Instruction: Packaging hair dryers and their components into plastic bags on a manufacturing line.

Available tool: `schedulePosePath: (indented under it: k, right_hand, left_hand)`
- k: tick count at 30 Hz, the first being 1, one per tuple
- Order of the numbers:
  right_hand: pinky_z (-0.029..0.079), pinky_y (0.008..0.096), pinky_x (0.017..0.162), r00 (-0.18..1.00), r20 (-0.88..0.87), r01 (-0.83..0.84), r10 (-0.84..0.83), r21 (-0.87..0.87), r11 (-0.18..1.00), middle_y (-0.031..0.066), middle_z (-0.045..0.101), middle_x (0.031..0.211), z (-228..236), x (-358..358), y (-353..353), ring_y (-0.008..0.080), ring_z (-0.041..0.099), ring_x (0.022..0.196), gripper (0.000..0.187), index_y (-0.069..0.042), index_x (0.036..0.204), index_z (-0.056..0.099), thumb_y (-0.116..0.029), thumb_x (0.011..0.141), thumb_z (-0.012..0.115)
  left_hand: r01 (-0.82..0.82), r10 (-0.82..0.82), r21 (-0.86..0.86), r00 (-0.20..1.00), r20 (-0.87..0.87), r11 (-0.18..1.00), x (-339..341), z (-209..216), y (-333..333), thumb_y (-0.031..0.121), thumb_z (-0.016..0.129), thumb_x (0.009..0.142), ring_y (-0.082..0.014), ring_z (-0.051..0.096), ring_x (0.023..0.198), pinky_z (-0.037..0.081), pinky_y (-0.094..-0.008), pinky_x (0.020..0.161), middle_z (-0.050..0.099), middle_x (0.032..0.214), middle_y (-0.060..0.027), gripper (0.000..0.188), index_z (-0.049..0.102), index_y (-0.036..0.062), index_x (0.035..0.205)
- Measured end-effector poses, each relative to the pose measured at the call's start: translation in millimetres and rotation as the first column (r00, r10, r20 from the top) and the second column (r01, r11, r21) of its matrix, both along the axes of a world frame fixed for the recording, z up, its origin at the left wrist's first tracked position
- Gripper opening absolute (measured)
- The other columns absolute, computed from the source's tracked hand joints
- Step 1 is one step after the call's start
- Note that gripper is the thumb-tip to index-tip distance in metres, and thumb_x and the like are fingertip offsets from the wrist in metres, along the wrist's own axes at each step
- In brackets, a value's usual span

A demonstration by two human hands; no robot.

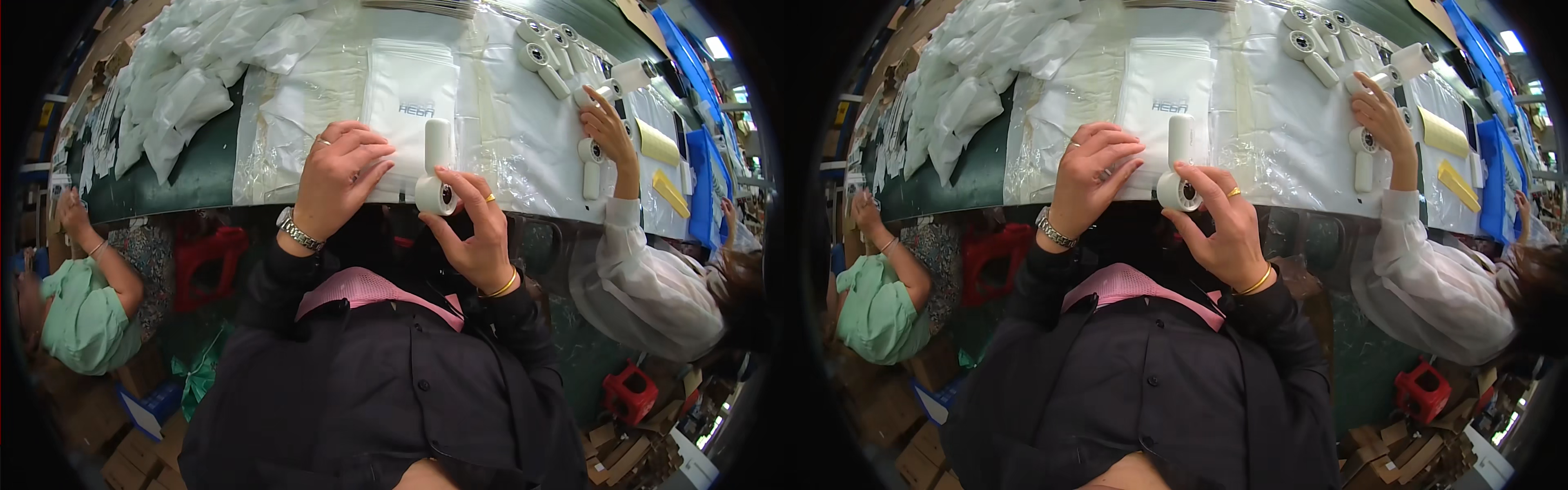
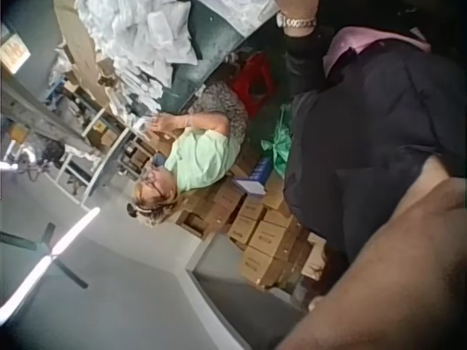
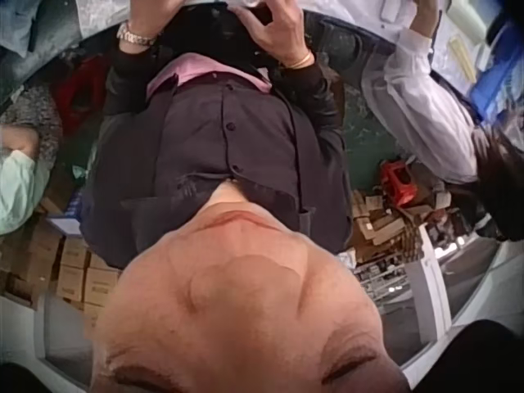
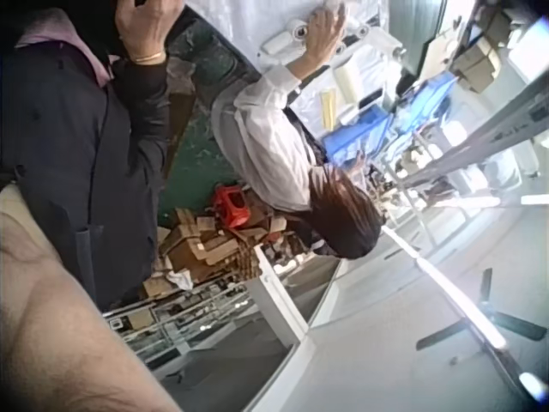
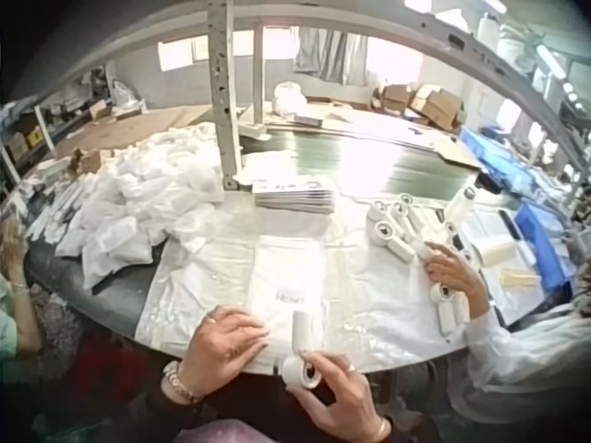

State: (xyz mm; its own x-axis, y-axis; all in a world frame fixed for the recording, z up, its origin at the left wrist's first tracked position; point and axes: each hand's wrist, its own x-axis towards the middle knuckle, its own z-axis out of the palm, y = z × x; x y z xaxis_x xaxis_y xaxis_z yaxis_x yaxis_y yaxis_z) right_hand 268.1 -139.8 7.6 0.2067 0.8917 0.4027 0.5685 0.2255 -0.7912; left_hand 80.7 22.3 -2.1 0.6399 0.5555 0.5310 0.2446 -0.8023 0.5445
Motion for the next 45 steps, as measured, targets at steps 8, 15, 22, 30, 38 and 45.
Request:
schedulePosePath:
  k: [8,15,22,30,38,45]
  right_hand:
    - [0.056,0.0329,0.078,0.999,0.040,-0.037,0.036,0.018,0.999,0.0162,0.069,0.129,-12.6,2.4,-1.8,0.0276,0.070,0.103,0.066,-0.004,0.141,0.064,-0.001,0.080,0.088]
    - [0.058,0.0361,0.079,0.991,0.125,-0.058,0.057,0.002,0.998,0.0174,0.068,0.127,-13.9,4.5,-4.7,0.0320,0.072,0.102,0.066,-0.005,0.140,0.064,-0.003,0.079,0.089]
    - [0.060,0.0400,0.082,0.978,0.186,-0.092,0.092,-0.013,0.996,0.0176,0.068,0.124,-13.5,8.7,-7.1,0.0351,0.073,0.102,0.067,-0.006,0.138,0.066,-0.004,0.076,0.090]
    - [0.058,0.0431,0.091,0.916,0.251,-0.309,0.311,-0.050,0.950,0.0152,0.069,0.121,0.7,21.1,-3.1,0.0370,0.071,0.110,0.063,-0.007,0.133,0.069,-0.004,0.073,0.089]
    - [0.057,0.0430,0.091,0.912,0.251,-0.307,0.323,-0.105,0.946,0.0135,0.072,0.115,16.0,21.8,1.9,0.0351,0.071,0.110,0.060,-0.008,0.133,0.070,-0.008,0.075,0.087]
    - [0.057,0.0397,0.082,0.932,0.324,-0.138,0.165,-0.106,0.985,0.0122,0.074,0.117,16.7,14.3,10.2,0.0298,0.073,0.096,0.054,-0.007,0.130,0.070,-0.013,0.079,0.089]
  left_hand:
    - [-0.013,0.013,0.001,0.993,-0.121,1.000,2.5,3.3,-12.9,0.018,0.083,0.087,-0.0259,0.061,0.117,0.042,-0.0396,0.100,0.074,0.114,-0.0001,0.018,0.079,0.0134,0.104]
    - [-0.023,0.017,-0.034,0.987,-0.163,0.999,8.9,-4.1,-7.5,0.025,0.082,0.087,-0.0216,0.056,0.124,0.032,-0.0401,0.102,0.070,0.116,0.0043,0.014,0.077,0.0152,0.097]
    - [-0.059,0.048,-0.119,0.994,-0.097,0.991,13.9,-14.9,-5.6,0.021,0.079,0.092,-0.0213,0.057,0.116,0.033,-0.0391,0.099,0.071,0.112,0.0022,0.010,0.076,0.0127,0.096]
    - [-0.119,0.109,-0.257,0.993,-0.053,0.959,17.1,-18.3,-2.4,0.026,0.077,0.096,-0.0238,0.057,0.116,0.035,-0.0406,0.100,0.071,0.111,0.0004,0.015,0.075,0.0118,0.096]
    - [-0.068,0.077,-0.178,0.996,0.049,0.982,19.7,-11.9,-6.8,0.020,0.078,0.097,-0.0268,0.057,0.116,0.041,-0.0396,0.104,0.072,0.109,-0.0041,0.014,0.072,0.0075,0.097]
    - [-0.041,0.055,-0.153,0.995,0.087,0.987,21.1,-8.9,-10.8,0.016,0.079,0.094,-0.0293,0.057,0.117,0.041,-0.0399,0.104,0.072,0.110,-0.0058,0.012,0.071,0.0072,0.097]
